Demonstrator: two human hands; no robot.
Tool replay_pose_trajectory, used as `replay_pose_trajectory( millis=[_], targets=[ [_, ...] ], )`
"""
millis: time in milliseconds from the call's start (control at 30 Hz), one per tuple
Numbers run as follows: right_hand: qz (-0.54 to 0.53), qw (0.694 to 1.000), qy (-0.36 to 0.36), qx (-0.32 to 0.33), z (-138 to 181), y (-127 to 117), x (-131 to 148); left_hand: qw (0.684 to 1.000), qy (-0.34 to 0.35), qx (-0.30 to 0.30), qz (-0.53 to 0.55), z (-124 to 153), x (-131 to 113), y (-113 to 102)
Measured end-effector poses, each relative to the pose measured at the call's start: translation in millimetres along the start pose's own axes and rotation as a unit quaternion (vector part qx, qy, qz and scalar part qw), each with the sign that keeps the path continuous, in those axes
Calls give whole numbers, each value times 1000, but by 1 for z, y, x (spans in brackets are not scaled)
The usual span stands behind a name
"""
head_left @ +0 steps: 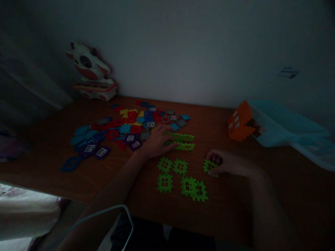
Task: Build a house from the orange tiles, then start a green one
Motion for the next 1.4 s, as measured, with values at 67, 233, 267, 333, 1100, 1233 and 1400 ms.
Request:
replay_pose_trajectory(
  millis=[67, 233, 267, 333, 1100, 1233, 1400],
  targets=[
    [6, 1000, -6, -7, 1, 0, 0, 1000, 6, 2, -6, 0, -1, 0],
    [20, 997, -30, -63, -6, 4, 1, 1000, 19, 7, -7, 1, 1, 3],
    [30, 995, -37, -86, -8, 5, 1, 1000, 20, 7, -8, 2, 2, 3],
    [52, 989, -52, -128, -12, 7, 2, 1000, 20, 8, -8, 2, 3, 4],
    [-29, 979, -15, -200, -23, 12, 4, 996, 64, -53, -33, 0, -20, 5],
    [-51, 979, -42, -194, -26, 13, 6, 992, 113, -22, -41, -1, -38, 12],
    [-82, 976, -65, -193, -30, 14, 1, 992, 117, 21, -43, -2, -46, 23]
  ],
)
Point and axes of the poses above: each hand's wrist, its own z-axis away from the middle knuckle, its own y-axis out of the palm, x = y × z, the point moved 1 cm from there along -z, towards the middle knuckle, and after that the axes turned 8 degrees about x, right-handed, at the moved point
